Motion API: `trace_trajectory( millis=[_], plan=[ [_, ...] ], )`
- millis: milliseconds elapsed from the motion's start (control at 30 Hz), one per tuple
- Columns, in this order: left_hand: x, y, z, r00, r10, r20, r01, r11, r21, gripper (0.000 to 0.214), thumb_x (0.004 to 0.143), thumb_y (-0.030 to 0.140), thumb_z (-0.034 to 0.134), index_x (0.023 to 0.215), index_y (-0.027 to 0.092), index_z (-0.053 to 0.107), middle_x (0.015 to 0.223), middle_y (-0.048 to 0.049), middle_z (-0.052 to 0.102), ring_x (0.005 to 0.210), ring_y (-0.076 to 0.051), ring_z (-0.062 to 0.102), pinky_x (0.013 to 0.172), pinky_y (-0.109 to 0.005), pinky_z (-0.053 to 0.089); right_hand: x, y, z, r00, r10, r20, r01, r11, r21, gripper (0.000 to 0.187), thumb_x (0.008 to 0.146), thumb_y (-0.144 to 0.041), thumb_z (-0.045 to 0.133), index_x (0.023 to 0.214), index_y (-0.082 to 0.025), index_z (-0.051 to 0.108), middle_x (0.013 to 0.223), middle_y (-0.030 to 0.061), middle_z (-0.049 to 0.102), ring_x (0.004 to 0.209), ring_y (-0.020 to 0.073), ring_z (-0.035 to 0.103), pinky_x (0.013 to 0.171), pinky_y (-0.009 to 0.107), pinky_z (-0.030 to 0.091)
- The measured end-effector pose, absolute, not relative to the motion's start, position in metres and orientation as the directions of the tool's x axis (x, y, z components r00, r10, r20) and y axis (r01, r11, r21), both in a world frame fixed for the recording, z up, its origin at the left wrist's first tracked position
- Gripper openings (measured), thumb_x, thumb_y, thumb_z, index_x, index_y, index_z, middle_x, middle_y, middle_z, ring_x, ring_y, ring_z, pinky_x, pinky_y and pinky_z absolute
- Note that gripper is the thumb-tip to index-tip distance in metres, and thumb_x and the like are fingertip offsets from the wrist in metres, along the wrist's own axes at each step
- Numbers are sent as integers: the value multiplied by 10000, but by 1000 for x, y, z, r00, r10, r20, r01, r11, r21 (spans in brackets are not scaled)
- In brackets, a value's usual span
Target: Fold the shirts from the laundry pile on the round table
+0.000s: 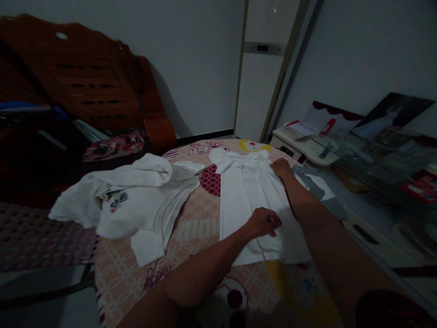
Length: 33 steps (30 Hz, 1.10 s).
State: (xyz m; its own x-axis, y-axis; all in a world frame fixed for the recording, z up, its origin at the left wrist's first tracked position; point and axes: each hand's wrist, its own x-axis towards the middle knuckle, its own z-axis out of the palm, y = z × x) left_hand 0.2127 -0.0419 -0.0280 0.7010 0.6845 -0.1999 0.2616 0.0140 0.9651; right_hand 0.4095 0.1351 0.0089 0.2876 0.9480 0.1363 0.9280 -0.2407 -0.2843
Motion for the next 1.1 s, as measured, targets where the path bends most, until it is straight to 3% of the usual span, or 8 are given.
trace_trajectory(
  millis=[133, 367, 533, 667, 800, 867, 1000, 1100],
  plan=[
    [212, -41, -33, 714, 673, -195, 233, 34, 972, 166, 818, 128, 641, 927, 127, 767, 731, -4, 704, 577, -88, 696, 555, -147, 514, 401, 137, 4, 297, 950, 99, 943, -275, -185, 345, 867, -147, 535, 1137, -45, 724, 1216, 235, 695, 1186, 334, 632, 987, 397, 492],
    [213, -45, -35, 742, 631, -226, 257, 43, 965, 239, 850, 118, 593, 1044, 120, 732, 593, 21, 649, 537, -123, 689, 536, -189, 529, 394, 129, 5, 279, 954, 112, 955, -263, -136, 398, 901, -80, 456, 1226, -61, 683, 1253, 271, 659, 1248, 364, 589, 1053, 462, 450],
    [203, -44, -9, 743, 657, -129, 428, -319, 846, 356, 875, 247, 655, 1218, 160, 694, 647, 3, 704, 652, -159, 713, 726, -270, 565, 370, 121, 13, 154, 958, 241, 971, -101, -217, 351, 898, -92, 485, 1184, -80, 690, 1268, 246, 655, 1261, 345, 576, 1093, 479, 419],
    [181, -31, 21, 703, 710, 37, 570, -594, 568, 227, 892, 201, 600, 1051, 176, 760, 901, -67, 777, 879, -202, 723, 845, -288, 518, 354, 118, 23, 49, 981, 186, 945, 15, -328, 235, 848, -118, 565, 979, -128, 759, 1025, 112, 766, 1008, 231, 700, 922, 316, 534],
    [156, -36, 36, 770, 631, -100, 609, -679, 410, 178, 879, 171, 578, 893, 171, 756, 864, -72, 763, 828, -211, 711, 735, -272, 491, 356, 111, 30, 123, 988, 94, 747, -30, -664, 195, 814, -100, 568, 893, -100, 746, 707, 52, 729, 584, 140, 664, 577, 223, 534],
    [146, -49, 36, 813, 552, -187, 577, -717, 391, 121, 875, 245, 631, 894, 194, 739, 862, -55, 755, 824, -212, 707, 709, -271, 485, 357, 107, 30, 177, 983, 46, 656, -83, -751, 166, 801, -80, 569, 852, -91, 727, 611, 27, 680, 458, 105, 588, 472, 192, 480],
    [134, -81, 29, 835, 508, -211, 549, -758, 351, 465, 782, 536, 749, 1081, 193, 654, 1014, -84, 735, 915, -270, 701, 736, -324, 521, 347, 99, 21, 192, 981, 32, 646, -102, -756, 176, 790, -56, 559, 860, -89, 717, 608, 14, 672, 429, 88, 573, 437, 170, 456],
    [129, -97, 22, 850, 509, -140, 526, -799, 292, 518, 820, 526, 713, 1157, 152, 590, 1087, -125, 698, 965, -296, 688, 779, -372, 540, 331, 98, 13, 121, 991, 57, 750, -54, -659, 240, 810, -86, 546, 951, -89, 740, 702, 38, 723, 515, 114, 645, 484, 179, 487]
  ],
)
